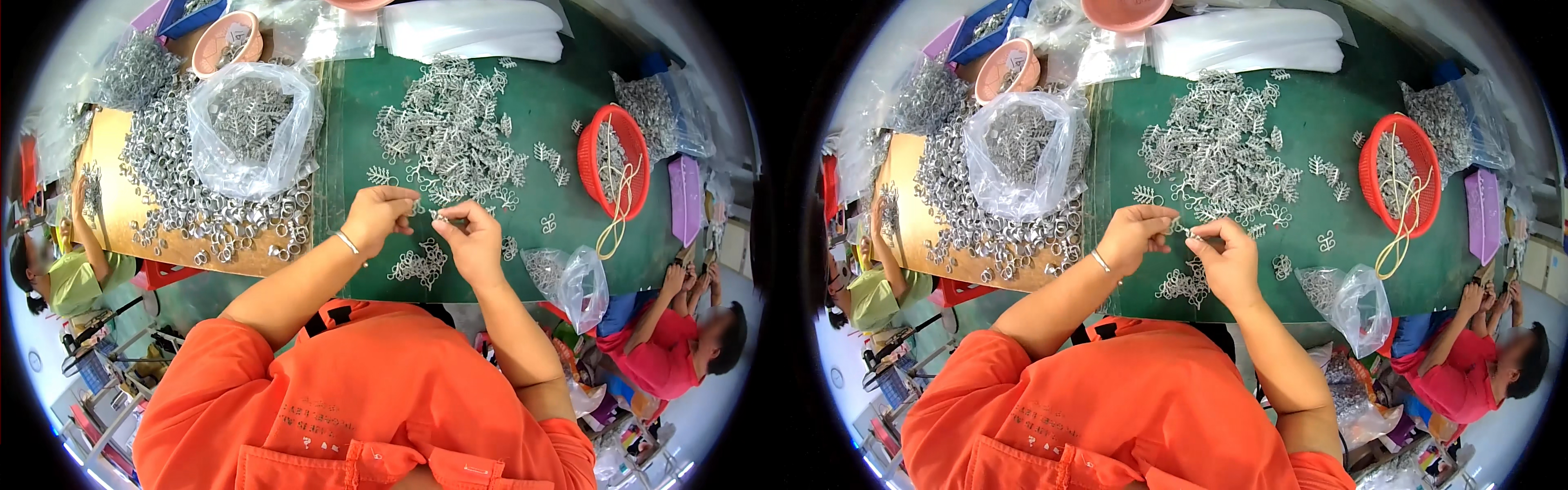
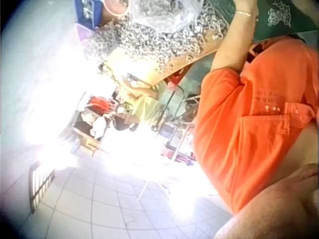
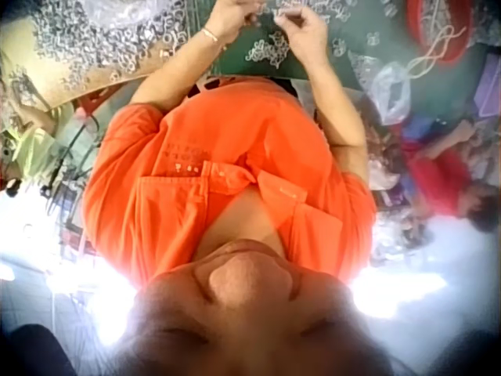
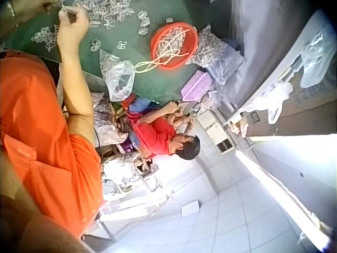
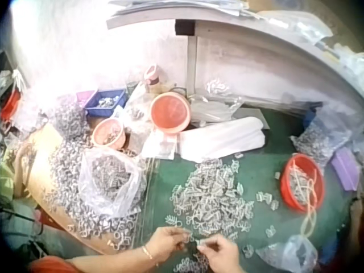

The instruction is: The person separates small metal pieces from casting sprues by snapping them off by hand and gathers the detached pieces into piles on the table.

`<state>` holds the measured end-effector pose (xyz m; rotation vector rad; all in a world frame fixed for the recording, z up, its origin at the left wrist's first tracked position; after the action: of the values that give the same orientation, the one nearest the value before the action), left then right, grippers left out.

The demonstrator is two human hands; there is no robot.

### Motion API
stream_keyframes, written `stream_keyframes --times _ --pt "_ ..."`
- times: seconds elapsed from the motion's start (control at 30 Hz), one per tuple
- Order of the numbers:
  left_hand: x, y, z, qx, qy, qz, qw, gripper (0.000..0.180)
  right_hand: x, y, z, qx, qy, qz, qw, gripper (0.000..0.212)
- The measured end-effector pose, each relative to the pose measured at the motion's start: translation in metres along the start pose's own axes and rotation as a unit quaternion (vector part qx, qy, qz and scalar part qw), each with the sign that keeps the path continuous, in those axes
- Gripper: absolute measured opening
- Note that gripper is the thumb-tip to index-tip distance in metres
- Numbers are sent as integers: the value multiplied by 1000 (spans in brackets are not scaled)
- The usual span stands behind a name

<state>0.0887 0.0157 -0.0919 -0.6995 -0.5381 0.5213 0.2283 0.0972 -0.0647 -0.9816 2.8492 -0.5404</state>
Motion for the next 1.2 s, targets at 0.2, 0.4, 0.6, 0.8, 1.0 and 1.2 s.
stream_keyframes --times 0.2,0.4,0.6,0.8,1.0,1.2 --pt "-18 -4 -8 33 85 10 996 19 -13 -1 -10 -176 -112 15 978 9" --pt "-15 -28 -36 223 409 -107 878 14 -36 -14 27 -104 -230 33 967 10" --pt "-12 -32 -32 -14 14 -98 995 29 15 -23 15 -185 -208 -74 958 15" --pt "-61 -15 -26 19 -121 28 992 17 59 36 17 -309 -303 -34 901 19" --pt "-67 -18 -10 27 -39 71 996 16 72 58 27 -308 -367 -22 878 28" --pt "-63 9 18 305 312 114 893 21 -19 26 51 148 250 -34 956 23"
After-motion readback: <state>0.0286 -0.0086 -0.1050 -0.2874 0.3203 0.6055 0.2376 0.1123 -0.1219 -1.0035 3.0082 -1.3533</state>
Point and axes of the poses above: each hand's wrist, its own y-axis towards the middle knuckle, its own x-axis out of the palm, z = x × y, the point moved 3 cm from there along y, towards the middle knuckle, and after that the axes turned 1 degree about x, right-handed, at the moved point
